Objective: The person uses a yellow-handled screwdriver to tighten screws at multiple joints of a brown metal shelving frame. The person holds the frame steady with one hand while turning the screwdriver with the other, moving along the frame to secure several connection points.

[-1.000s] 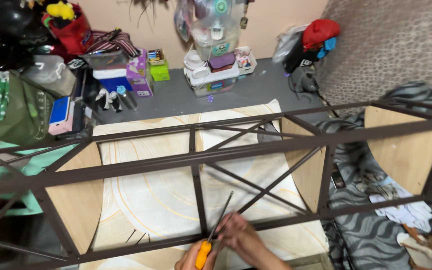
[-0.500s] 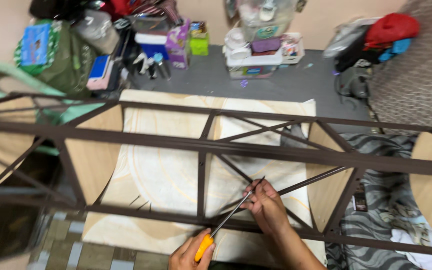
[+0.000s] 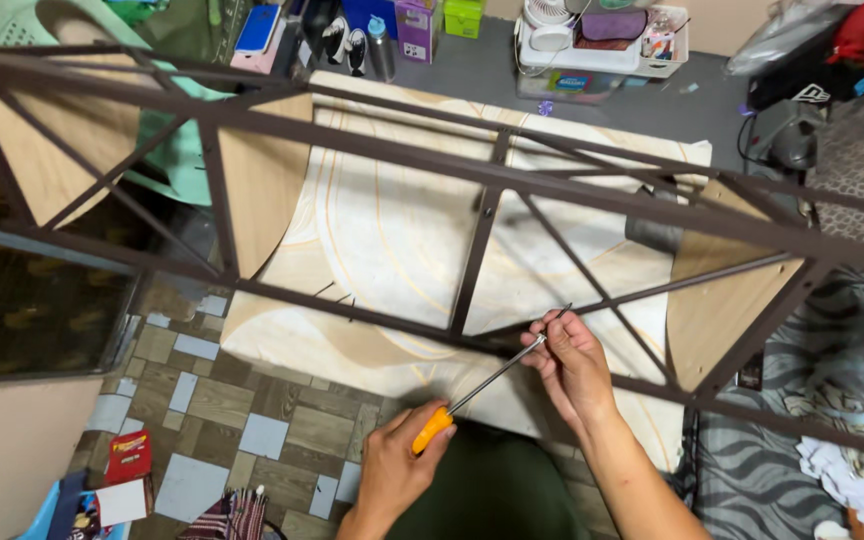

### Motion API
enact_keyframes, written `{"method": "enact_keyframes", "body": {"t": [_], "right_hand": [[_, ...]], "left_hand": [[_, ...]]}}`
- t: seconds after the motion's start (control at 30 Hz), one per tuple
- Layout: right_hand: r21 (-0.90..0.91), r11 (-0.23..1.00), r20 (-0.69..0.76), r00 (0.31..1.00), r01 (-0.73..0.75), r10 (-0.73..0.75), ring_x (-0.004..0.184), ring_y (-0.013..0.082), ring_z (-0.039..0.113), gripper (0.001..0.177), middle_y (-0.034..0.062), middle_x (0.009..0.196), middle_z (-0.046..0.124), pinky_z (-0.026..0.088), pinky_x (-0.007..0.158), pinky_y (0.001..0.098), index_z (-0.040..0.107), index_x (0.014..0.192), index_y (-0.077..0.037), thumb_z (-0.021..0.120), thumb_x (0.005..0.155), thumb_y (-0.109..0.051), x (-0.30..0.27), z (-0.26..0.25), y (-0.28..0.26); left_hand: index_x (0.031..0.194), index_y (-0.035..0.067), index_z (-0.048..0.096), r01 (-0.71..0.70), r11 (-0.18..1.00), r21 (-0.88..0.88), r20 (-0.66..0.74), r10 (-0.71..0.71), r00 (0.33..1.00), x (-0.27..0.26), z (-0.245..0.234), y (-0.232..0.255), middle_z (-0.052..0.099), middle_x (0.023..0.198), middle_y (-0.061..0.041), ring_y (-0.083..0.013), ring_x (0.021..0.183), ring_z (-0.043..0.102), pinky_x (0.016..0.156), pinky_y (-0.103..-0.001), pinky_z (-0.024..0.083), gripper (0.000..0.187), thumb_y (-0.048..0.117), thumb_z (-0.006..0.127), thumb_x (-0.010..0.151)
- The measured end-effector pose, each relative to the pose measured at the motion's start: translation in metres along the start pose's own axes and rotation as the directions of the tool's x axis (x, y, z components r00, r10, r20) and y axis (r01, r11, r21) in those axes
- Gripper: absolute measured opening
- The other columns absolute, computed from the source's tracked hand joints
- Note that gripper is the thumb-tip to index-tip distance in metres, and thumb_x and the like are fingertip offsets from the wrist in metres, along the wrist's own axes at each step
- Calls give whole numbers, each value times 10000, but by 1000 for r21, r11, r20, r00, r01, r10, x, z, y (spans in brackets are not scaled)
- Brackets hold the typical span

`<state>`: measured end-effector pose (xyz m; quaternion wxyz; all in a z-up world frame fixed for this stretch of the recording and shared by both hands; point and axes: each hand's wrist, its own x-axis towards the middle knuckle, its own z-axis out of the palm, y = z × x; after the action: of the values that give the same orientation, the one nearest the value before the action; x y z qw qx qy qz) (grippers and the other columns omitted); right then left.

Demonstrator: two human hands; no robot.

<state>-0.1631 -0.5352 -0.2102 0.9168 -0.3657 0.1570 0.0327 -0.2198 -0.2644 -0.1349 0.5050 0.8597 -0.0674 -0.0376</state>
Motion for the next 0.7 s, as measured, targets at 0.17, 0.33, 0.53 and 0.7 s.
{"method": "enact_keyframes", "body": {"t": [0.17,0.33,0.53,0.7], "right_hand": [[9,1000,8,1000,17,-17,941,202,712,173,68,1012,681,634,722,353,615,1121,-62,591,1042,-214,-26,14,23],[37,999,-86,996,18,-15,957,202,742,178,53,1008,707,618,668,329,620,1124,-84,587,1030,-232,-48,15,43],[65,993,-105,991,96,-88,948,198,730,179,64,1017,713,605,671,319,627,1151,-80,596,1038,-215,-83,12,55],[52,988,-144,980,148,-140,1023,234,723,171,53,1019,687,592,672,310,610,1135,-77,592,1030,-210,-114,13,55]], "left_hand": [[1112,89,762,356,923,-146,245,-315,917,-25,-16,-22,822,856,-106,-273,799,793,728,-326,610,317,252,801,843],[1108,73,769,142,984,-110,165,-123,979,-45,-28,-38,809,895,-120,-221,817,798,721,-315,598,336,267,797,835],[1120,67,768,217,965,-144,343,-157,926,-57,-39,-52,807,795,-87,-136,716,761,698,-293,592,354,271,798,832],[1156,57,773,308,921,-239,511,-150,846,-65,-39,-64,764,737,-16,-57,605,645,586,-236,517,346,270,760,883]]}}
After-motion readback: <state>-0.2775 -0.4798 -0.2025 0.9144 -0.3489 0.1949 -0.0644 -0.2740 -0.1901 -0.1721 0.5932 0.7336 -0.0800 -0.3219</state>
